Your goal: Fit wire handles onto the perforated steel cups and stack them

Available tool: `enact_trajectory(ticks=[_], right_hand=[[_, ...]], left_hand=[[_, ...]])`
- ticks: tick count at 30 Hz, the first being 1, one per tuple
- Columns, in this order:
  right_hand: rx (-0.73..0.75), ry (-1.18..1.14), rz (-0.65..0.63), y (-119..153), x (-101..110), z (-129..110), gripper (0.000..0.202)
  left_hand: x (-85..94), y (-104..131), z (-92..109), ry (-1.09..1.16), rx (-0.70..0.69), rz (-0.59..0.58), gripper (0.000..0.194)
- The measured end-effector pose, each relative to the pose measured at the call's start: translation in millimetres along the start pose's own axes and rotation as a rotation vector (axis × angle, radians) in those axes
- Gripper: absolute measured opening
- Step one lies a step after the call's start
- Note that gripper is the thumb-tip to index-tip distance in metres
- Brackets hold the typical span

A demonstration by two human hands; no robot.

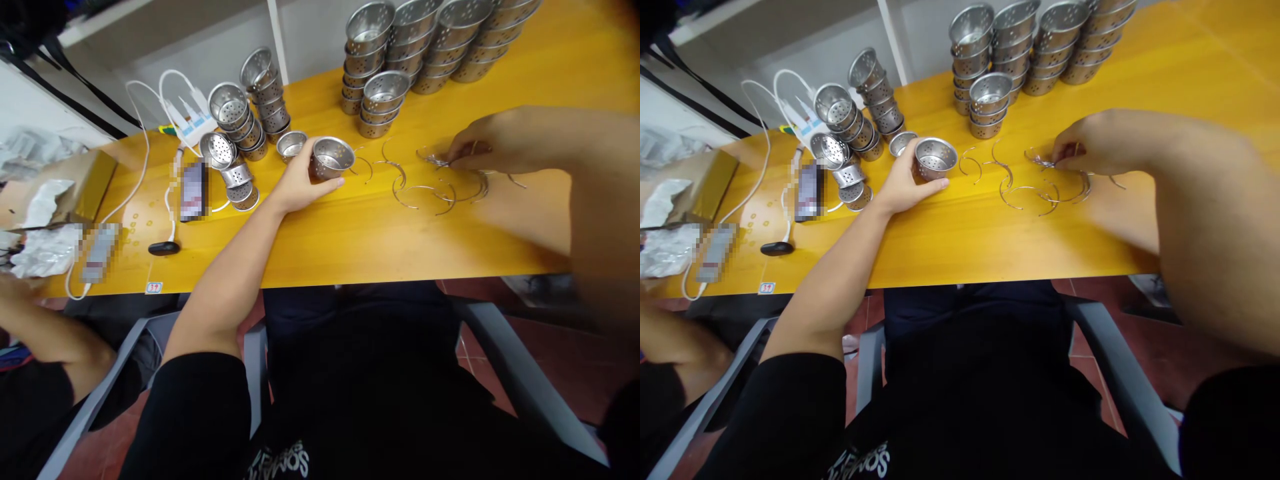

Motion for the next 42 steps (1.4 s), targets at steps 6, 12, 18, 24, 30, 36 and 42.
enact_trajectory(ticks=[6, 12, 18, 24, 30, 36, 42], right_hand=[[0.146, 0.181, -0.131, -11.0, 0.9, -46.7, 0.013], [0.180, 0.199, 0.015, -5.5, 31.9, -85.8, 0.011], [0.273, 0.152, 0.030, -10.8, 48.5, -113.8, 0.013], [0.361, 0.093, -0.024, -17.3, 51.4, -139.5, 0.019], [0.441, -0.217, 0.156, 4.2, 57.0, -173.4, 0.015], [0.566, -0.539, 0.140, -5.7, 20.9, -179.7, 0.030], [0.620, -0.660, 0.216, -6.4, 17.1, -183.3, 0.044]], left_hand=[[0.2, -1.0, -5.5, 0.011, 0.006, 0.022, 0.079], [1.8, -2.1, -12.2, 0.030, 0.007, 0.051, 0.085], [1.0, -1.7, -8.5, -0.008, -0.017, 0.036, 0.087], [7.6, -1.4, -6.1, 0.025, -0.022, 0.090, 0.095], [8.0, -2.2, -13.8, -0.025, -0.012, 0.099, 0.100], [8.4, -2.9, -16.5, -0.033, -0.007, 0.112, 0.099], [8.4, -5.5, -15.7, -0.002, -0.030, 0.109, 0.091]])
Point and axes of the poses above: each hand's wrist, its own y-axis away from the middle knuckle, its own x-axis out of the back of the hand, z = x × y, the point moved 10 cm from there along -y, towards the middle knuckle, and after that the axes turned 13 degrees about -z, right-handed, at the moved point
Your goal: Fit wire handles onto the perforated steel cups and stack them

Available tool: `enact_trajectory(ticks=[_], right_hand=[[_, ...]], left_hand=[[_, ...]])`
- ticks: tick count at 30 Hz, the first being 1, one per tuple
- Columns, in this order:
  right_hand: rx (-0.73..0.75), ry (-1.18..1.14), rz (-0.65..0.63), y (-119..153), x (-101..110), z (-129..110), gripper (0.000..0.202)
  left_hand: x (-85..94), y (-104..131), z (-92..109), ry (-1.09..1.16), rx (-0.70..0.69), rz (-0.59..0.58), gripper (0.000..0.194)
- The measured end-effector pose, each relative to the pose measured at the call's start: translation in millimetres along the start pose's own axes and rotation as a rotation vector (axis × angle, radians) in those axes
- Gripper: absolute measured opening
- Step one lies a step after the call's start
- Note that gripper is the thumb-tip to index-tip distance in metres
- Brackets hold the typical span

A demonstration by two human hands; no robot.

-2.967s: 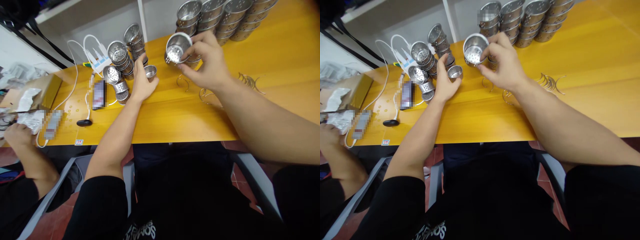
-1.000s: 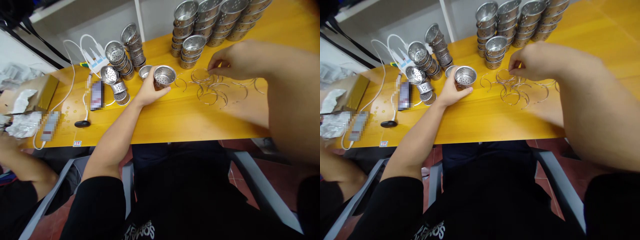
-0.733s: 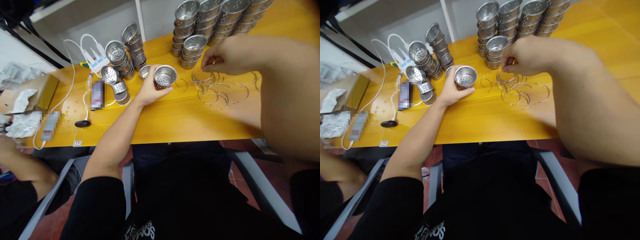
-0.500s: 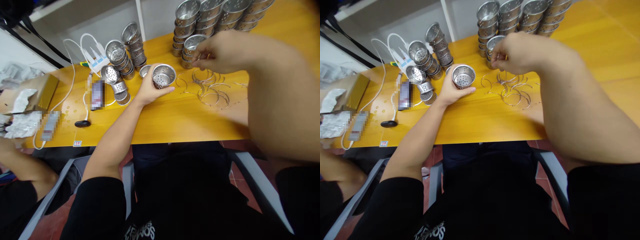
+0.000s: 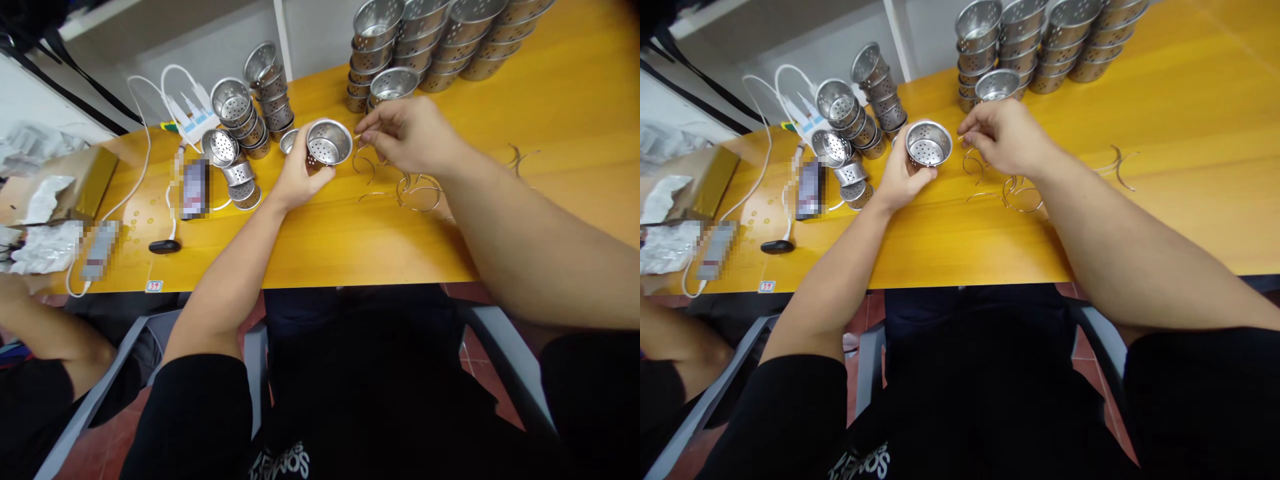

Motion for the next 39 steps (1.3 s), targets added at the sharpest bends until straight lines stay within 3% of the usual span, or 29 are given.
enact_trajectory(ticks=[7, 19, 23, 27, 32, 39], right_hand=[[-0.093, 0.066, 0.060, 0.8, -5.8, -6.3, 0.050], [0.043, 0.102, 0.018, -0.9, -15.7, 3.6, 0.038], [0.021, 0.077, 0.065, -0.7, -10.5, -0.7, 0.035], [0.023, 0.021, 0.142, 1.1, 0.8, -7.4, 0.050], [0.108, 0.019, 0.179, 3.6, 3.5, -27.0, 0.057], [0.082, -0.020, 0.123, 1.4, -14.2, -32.5, 0.040]], left_hand=[[3.5, 4.3, 6.8, -0.042, 0.003, 0.007, 0.095], [8.7, -2.4, -9.9, 0.028, -0.071, 0.074, 0.098], [0.2, -5.3, -17.1, 0.061, -0.134, 0.004, 0.100], [1.0, -4.5, -20.6, 0.047, -0.116, 0.007, 0.102], [4.0, -2.3, -17.1, 0.069, -0.081, 0.048, 0.096], [-9.4, -3.6, -3.3, 0.078, -0.076, 0.009, 0.097]])
Point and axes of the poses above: each hand's wrist, its own y-axis away from the middle knuckle, its own x-axis out of the back of the hand, z = x × y, the point moved 10 cm from there along -y, towards the middle knuckle, and after that the axes turned 13 degrees about -z, right-handed, at the moved point
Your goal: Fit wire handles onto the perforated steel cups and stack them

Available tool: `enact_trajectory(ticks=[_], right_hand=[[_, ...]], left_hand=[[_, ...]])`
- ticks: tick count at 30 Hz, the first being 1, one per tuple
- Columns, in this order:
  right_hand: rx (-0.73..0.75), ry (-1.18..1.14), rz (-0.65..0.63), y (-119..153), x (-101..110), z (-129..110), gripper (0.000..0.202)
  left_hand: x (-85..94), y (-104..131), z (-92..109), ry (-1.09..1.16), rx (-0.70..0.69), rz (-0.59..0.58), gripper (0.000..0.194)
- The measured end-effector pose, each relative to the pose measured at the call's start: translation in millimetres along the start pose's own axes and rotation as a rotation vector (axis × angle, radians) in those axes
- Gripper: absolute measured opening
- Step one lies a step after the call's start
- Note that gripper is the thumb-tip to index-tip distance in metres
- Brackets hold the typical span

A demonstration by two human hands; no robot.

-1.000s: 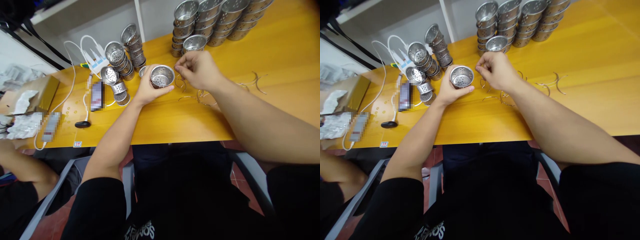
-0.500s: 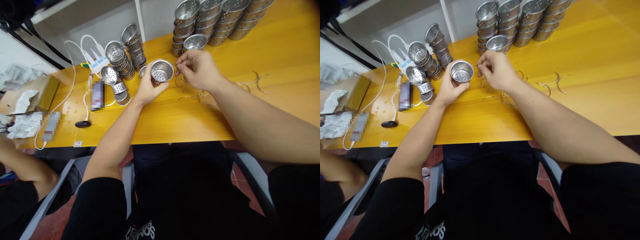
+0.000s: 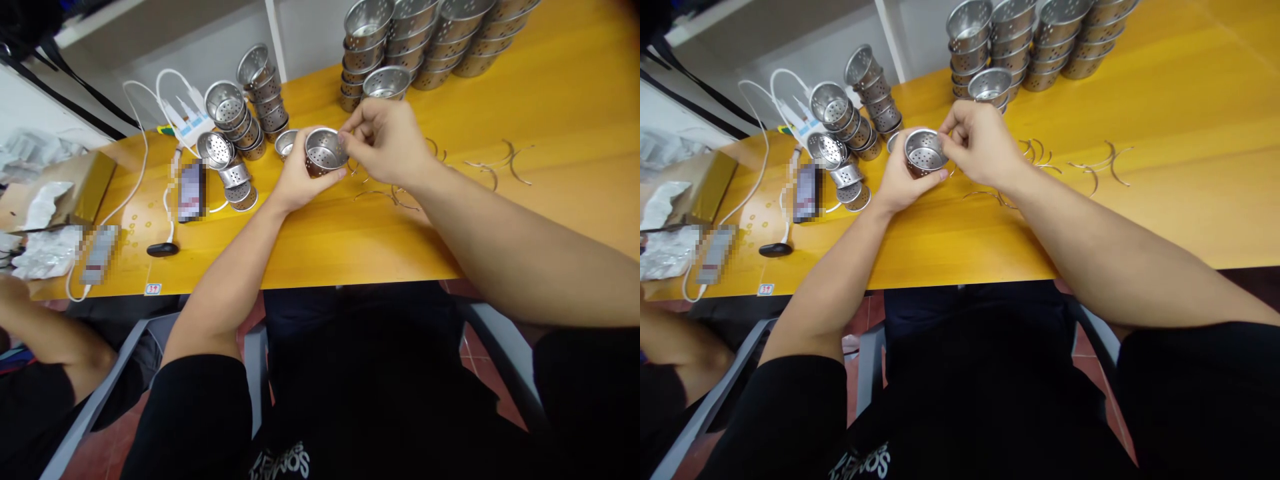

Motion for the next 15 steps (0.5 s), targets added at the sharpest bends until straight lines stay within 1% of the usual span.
enact_trajectory(ticks=[4, 10, 15], right_hand=[[-0.012, 0.011, 0.040, 0.6, 2.3, 2.8, 0.040], [-0.011, -0.006, 0.032, 0.6, 1.4, 2.3, 0.039], [-0.050, 0.005, 0.039, 1.6, 1.5, 5.9, 0.039]], left_hand=[[-4.9, 0.3, 6.7, -0.001, -0.018, -0.030, 0.100], [-12.2, 0.9, 12.2, -0.020, -0.039, -0.074, 0.102], [-15.8, 0.5, 12.4, -0.046, -0.038, -0.091, 0.100]])
Point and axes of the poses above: each hand's wrist, its own y-axis away from the middle knuckle, its own x-axis out of the back of the hand, z = x × y, the point moved 10 cm from there along -y, towards the middle knuckle, and after that the axes turned 13 degrees about -z, right-handed, at the moved point
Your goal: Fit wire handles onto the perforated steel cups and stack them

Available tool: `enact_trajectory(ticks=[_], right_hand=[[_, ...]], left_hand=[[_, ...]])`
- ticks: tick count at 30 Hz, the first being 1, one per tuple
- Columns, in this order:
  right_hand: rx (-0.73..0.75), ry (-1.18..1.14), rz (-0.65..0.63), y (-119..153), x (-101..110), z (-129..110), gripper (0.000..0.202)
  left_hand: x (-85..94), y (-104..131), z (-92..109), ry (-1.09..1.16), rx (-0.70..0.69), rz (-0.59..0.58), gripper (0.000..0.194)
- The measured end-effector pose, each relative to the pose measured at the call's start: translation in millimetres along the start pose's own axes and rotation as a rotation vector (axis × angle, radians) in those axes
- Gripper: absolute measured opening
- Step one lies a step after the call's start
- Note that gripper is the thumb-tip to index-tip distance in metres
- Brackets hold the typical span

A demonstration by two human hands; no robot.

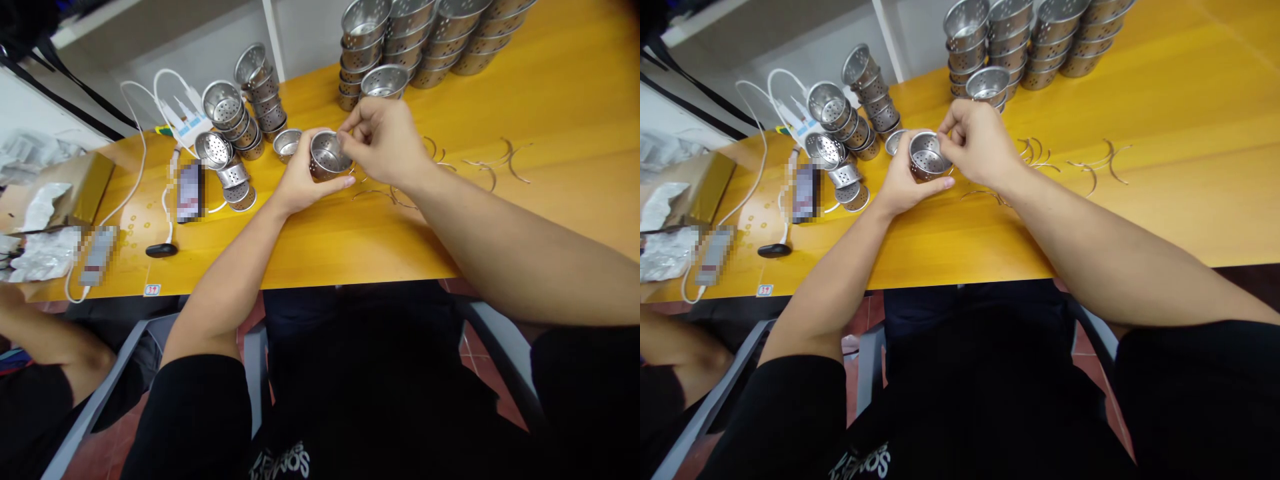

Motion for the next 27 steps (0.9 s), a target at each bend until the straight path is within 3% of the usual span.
enact_trajectory(ticks=[8, 12, 16, 22, 27], right_hand=[[-0.016, -0.040, -0.033, 0.6, -2.8, -5.1, 0.035], [-0.039, -0.119, -0.188, 2.6, -8.0, -16.2, 0.049], [0.072, -0.273, -0.319, 2.5, -13.0, -27.7, 0.063], [0.021, -0.224, -0.256, -2.5, -12.9, -8.1, 0.059], [0.000, -0.230, -0.259, -2.2, -15.4, -3.9, 0.056]], left_hand=[[5.1, -0.6, 1.7, 0.026, 0.015, 0.025, 0.094], [13.0, 1.5, -4.7, 0.104, 0.043, 0.042, 0.086], [14.0, 3.4, -7.4, 0.146, 0.056, 0.009, 0.081], [13.1, 4.3, -4.7, 0.072, 0.036, 0.010, 0.093], [13.3, 3.3, -7.3, 0.054, 0.055, 0.018, 0.089]])
Point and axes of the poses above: each hand's wrist, its own y-axis away from the middle knuckle, its own x-axis out of the back of the hand, z = x × y, the point moved 10 cm from there along -y, towards the middle knuckle, and after that the axes turned 13 degrees about -z, right-handed, at the moved point
